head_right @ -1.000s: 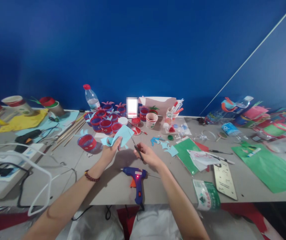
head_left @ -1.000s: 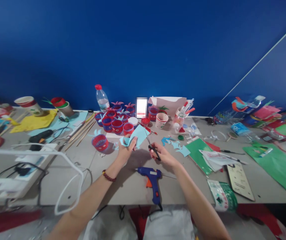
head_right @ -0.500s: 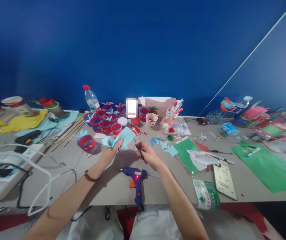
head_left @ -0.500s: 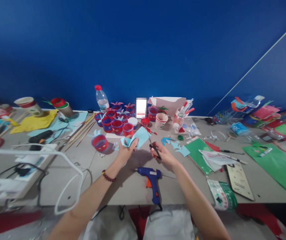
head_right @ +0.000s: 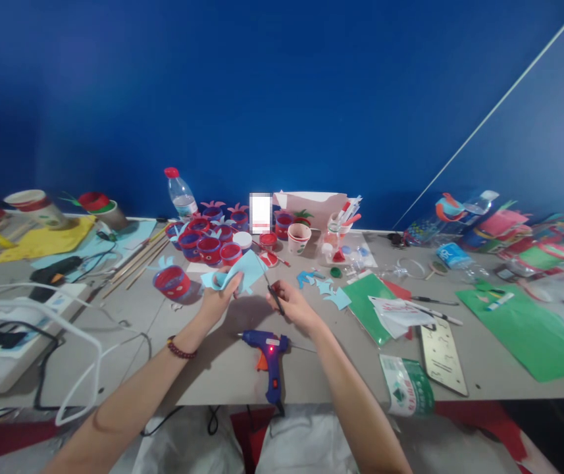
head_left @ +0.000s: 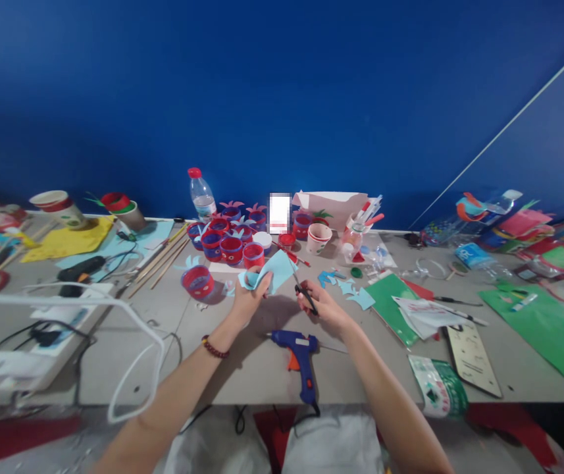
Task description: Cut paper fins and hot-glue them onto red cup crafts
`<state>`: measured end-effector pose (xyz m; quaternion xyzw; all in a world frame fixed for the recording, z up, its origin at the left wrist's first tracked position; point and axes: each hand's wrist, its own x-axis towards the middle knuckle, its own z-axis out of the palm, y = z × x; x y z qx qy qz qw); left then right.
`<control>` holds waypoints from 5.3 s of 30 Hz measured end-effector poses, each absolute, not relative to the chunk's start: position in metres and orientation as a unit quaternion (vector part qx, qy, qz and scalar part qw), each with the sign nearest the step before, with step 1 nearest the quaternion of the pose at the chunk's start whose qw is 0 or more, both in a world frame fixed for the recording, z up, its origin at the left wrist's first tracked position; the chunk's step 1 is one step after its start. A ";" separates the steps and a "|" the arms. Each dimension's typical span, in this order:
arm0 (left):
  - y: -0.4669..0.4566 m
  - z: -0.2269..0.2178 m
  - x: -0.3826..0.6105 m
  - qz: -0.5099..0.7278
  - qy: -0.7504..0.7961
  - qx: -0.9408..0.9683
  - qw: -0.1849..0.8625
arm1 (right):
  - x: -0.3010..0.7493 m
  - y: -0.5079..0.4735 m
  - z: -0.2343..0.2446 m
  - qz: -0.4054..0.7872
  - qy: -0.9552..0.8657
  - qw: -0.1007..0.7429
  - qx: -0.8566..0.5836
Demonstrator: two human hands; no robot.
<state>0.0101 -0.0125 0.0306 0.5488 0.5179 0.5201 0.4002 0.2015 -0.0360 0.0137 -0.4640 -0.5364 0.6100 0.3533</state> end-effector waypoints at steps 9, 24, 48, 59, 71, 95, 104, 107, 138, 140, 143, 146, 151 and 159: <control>-0.011 0.028 0.011 0.518 0.513 0.547 0.412 | 0.200 -0.037 0.015 0.613 -0.530 0.349 -0.471; -0.016 0.035 0.011 0.515 0.518 0.541 0.417 | 0.201 -0.036 0.014 0.596 -0.532 0.376 -0.469; -0.016 0.039 0.010 0.509 0.514 0.553 0.415 | 0.200 -0.033 0.018 0.592 -0.506 0.382 -0.496; -0.017 0.037 0.011 0.499 0.519 0.558 0.412 | 0.199 -0.033 0.020 0.599 -0.502 0.385 -0.491; -0.014 0.028 0.009 0.492 0.514 0.579 0.398 | 0.200 -0.035 0.021 0.611 -0.518 0.375 -0.467; -0.017 0.035 0.011 0.478 0.525 0.589 0.386 | 0.194 -0.037 0.018 0.638 -0.495 0.389 -0.443; -0.017 0.036 0.010 0.473 0.524 0.602 0.373 | 0.194 -0.038 0.016 0.643 -0.494 0.393 -0.435; -0.017 0.034 0.009 0.465 0.523 0.614 0.366 | 0.194 -0.038 0.015 0.642 -0.495 0.395 -0.433; -0.018 0.032 0.009 0.452 0.532 0.628 0.345 | 0.189 -0.040 0.015 0.662 -0.462 0.397 -0.435; -0.017 0.031 0.009 0.450 0.536 0.629 0.339 | 0.189 -0.040 0.014 0.663 -0.465 0.397 -0.432; -0.016 0.028 0.008 0.449 0.540 0.625 0.339 | 0.189 -0.040 0.013 0.665 -0.466 0.394 -0.429; -0.016 0.027 0.008 0.451 0.543 0.620 0.343 | 0.189 -0.039 0.012 0.670 -0.460 0.397 -0.427; -0.017 0.030 0.009 0.449 0.541 0.623 0.343 | 0.188 -0.040 0.013 0.674 -0.451 0.396 -0.430; -0.015 0.027 0.009 0.448 0.539 0.624 0.346 | 0.186 -0.042 0.016 0.685 -0.443 0.395 -0.424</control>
